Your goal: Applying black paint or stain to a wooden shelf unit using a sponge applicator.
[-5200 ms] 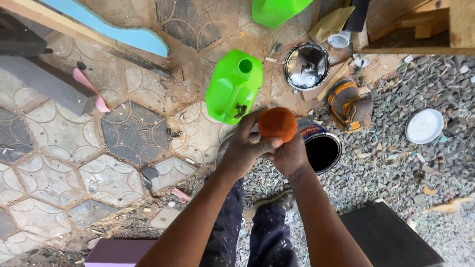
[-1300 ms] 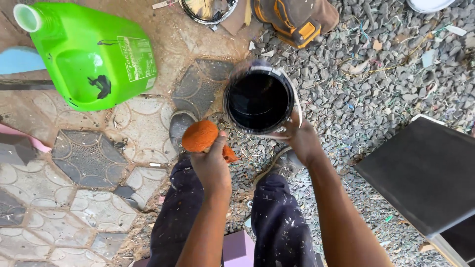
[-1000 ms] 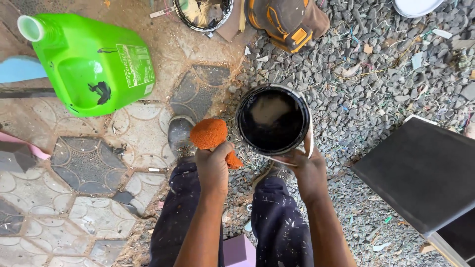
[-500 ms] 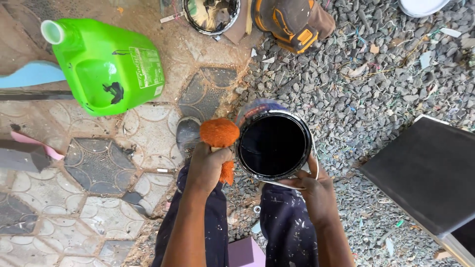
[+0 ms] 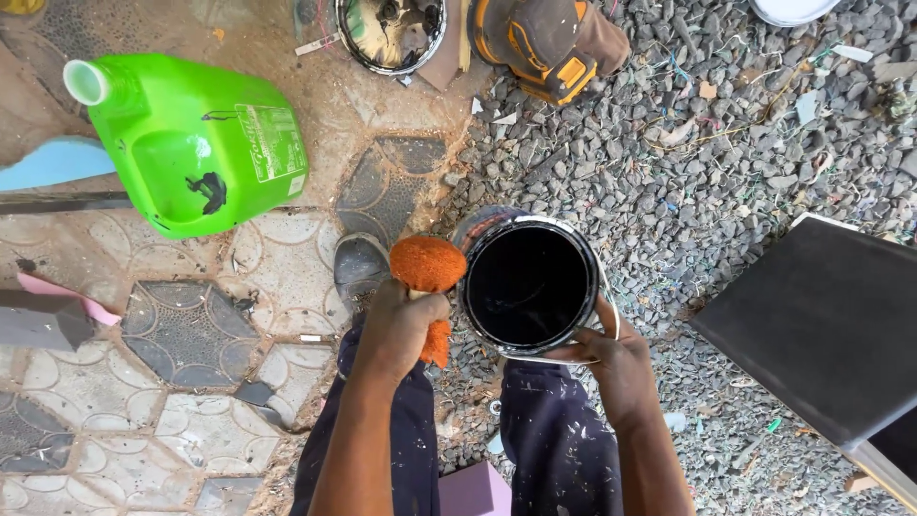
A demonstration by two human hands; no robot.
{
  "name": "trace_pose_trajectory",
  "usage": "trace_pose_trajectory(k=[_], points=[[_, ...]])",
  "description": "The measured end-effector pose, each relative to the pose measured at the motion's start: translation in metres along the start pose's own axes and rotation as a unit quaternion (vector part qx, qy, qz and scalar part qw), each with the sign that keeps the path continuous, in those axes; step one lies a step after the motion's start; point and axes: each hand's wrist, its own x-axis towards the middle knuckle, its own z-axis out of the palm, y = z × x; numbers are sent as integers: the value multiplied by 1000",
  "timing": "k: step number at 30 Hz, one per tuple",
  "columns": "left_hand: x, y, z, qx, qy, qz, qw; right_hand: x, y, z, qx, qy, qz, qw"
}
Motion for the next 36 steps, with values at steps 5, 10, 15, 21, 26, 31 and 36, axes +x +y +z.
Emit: trace_pose_trajectory(k=[5,10,15,21,26,31,36], points=[[16,-25,1,4,41,16,999,20,18,0,81,-54,-69,993],[6,0,3,82,76,28,993,16,15,-3,75,-63,-30,995],[8,1,6,93,70,-2,993,19,9,0,62,-60,-45,995],[13,-9,-2,107,72,-23,991,-1,-9,2,21,-33,-6,999],[16,-8,1,88,71,-39,993,11,-6,1,-2,-27,-40,999],[12,0,4,83,84,-52,992,-3,-15,2,0,-36,-14,999],[21,-13,15,46,50,-52,996,7,-9,3,42,-4,-58,997]])
